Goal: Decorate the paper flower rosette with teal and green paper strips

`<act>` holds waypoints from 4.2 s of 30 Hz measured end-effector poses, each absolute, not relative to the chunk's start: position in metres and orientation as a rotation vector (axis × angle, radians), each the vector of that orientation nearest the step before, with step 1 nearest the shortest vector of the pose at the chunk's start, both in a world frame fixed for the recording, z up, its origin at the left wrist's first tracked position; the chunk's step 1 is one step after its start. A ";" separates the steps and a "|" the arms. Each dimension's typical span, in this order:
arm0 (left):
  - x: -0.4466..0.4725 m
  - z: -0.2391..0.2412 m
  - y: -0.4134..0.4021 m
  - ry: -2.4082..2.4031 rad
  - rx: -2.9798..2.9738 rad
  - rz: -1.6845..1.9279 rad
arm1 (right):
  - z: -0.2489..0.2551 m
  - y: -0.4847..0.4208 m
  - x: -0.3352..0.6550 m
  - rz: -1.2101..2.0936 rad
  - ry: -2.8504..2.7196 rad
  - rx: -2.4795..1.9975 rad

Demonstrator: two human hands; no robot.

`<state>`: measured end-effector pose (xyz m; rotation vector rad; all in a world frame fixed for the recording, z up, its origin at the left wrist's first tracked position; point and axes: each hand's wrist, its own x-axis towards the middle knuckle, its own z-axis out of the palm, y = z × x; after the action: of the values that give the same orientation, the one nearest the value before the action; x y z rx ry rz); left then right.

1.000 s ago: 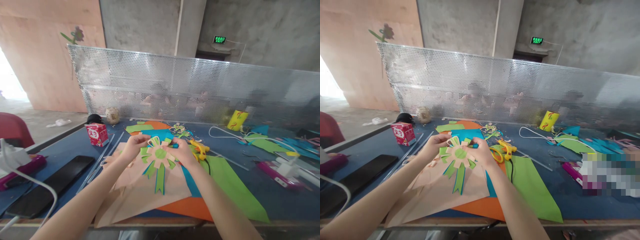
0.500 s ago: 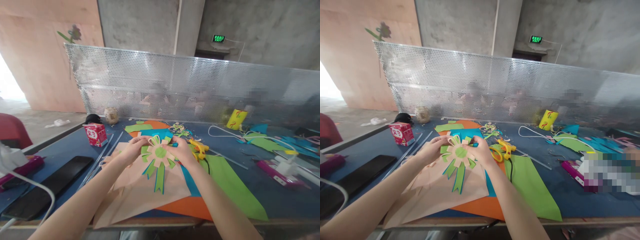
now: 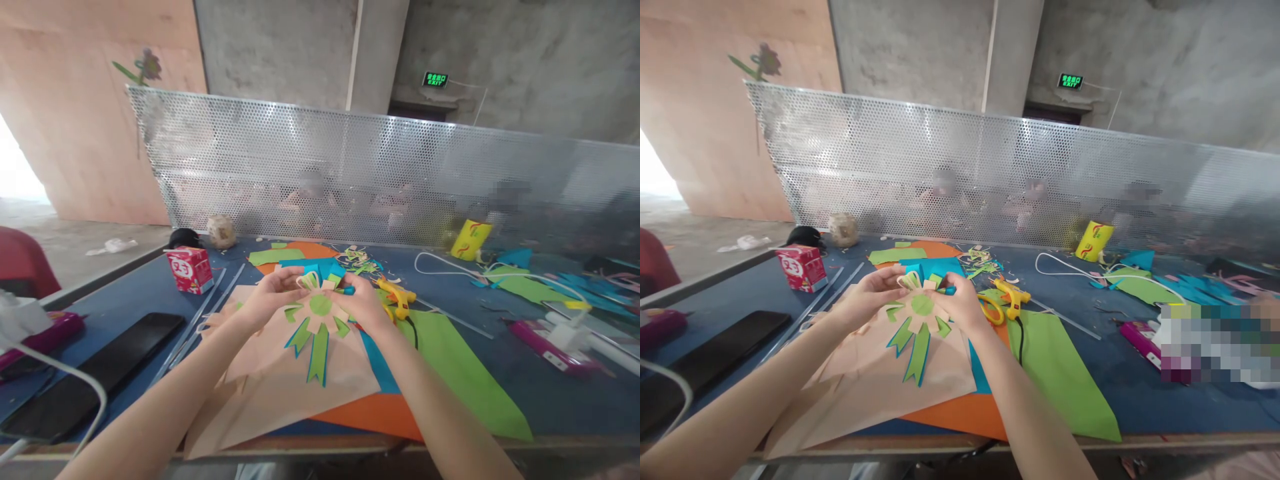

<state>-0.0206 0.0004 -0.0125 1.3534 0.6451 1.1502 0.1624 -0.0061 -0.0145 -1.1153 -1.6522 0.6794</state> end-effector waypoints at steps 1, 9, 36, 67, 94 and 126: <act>-0.021 -0.012 0.001 0.651 1.349 1.158 | -0.015 -0.006 0.162 0.685 -1.650 -1.111; -0.022 -0.014 0.002 0.675 1.376 1.188 | -0.016 -0.005 0.162 0.805 -1.589 -1.014; -0.023 0.000 -0.002 0.680 1.263 1.389 | -0.008 -0.018 0.158 0.969 -1.731 -1.038; -0.027 -0.003 0.001 0.746 1.466 1.417 | -0.010 -0.013 0.163 0.787 -1.725 -1.075; -0.030 -0.006 0.003 0.797 1.334 1.288 | -0.003 -0.023 0.160 0.822 -1.863 -0.758; -0.030 0.013 -0.038 0.245 1.673 1.394 | -0.002 -0.036 0.160 0.626 -1.861 -0.611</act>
<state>-0.0295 -0.0376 0.0125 1.6728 0.2454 1.3944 0.1602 -0.0363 -0.0017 -0.6112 -1.8612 0.6262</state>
